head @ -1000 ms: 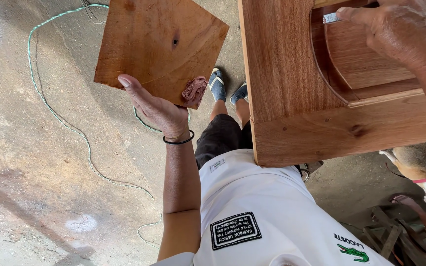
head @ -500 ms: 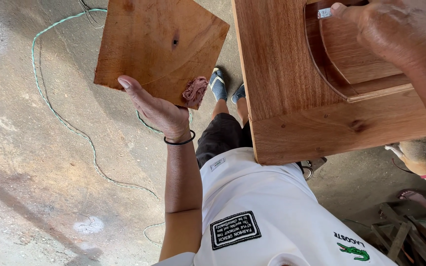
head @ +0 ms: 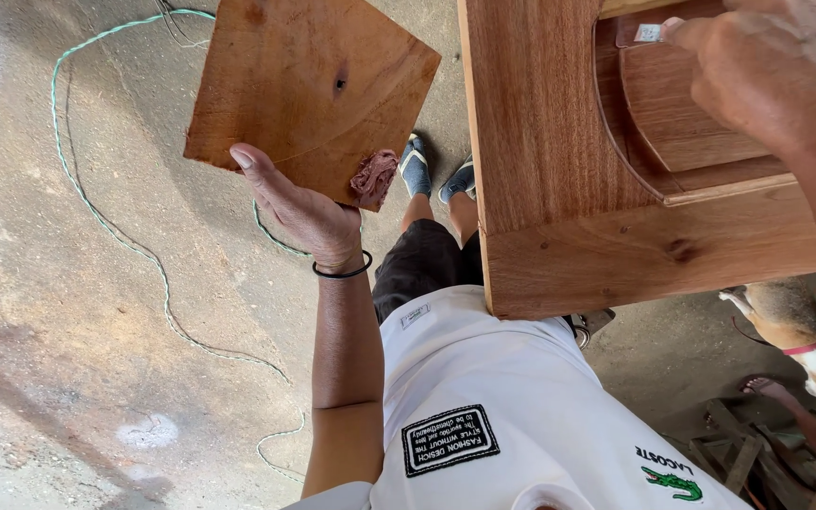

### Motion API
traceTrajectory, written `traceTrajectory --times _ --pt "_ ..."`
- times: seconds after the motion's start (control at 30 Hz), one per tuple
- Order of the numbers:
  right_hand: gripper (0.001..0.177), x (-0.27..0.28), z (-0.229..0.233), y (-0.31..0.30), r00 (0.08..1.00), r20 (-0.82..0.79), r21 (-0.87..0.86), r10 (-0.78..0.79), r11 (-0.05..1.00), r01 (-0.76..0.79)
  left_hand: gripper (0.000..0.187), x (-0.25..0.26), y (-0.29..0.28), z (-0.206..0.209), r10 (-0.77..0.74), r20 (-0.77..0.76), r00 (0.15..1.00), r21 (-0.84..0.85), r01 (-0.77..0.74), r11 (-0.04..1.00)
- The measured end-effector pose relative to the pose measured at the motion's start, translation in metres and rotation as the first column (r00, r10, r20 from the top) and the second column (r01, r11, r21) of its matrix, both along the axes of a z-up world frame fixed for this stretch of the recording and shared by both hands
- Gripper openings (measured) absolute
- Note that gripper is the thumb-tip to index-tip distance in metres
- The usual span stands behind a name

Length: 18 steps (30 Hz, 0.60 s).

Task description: The person uses a chisel to carve and smooth the curved edge of a wooden furniture piece. They hold a small wooden block in their left hand while working on the larger piece with the chisel in their right hand.

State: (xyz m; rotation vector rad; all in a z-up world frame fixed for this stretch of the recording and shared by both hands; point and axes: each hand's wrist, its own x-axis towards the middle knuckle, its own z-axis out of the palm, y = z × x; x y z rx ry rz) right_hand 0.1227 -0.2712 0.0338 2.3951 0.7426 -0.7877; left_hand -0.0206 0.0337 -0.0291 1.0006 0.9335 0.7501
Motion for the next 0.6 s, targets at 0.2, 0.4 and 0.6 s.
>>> traceTrajectory --times 0.2,0.4,0.6 --pt "0.033 -0.011 -0.007 -0.012 0.957 -0.125 0.505 -0.263 0.813 0.289 0.059 0.009 -0.005 0.011 0.019 0.099 0.995 -0.120 -0.007 0.993" --pt "0.033 -0.011 0.012 0.023 0.675 -0.439 0.345 -0.593 0.582 0.736 0.052 0.005 -0.005 0.004 -0.031 0.121 0.992 -0.083 0.042 0.996" --pt "0.032 -0.002 0.017 0.034 0.523 -0.544 0.281 -0.656 0.444 0.851 0.056 0.006 -0.004 0.001 -0.008 0.099 0.995 -0.069 0.015 0.997"
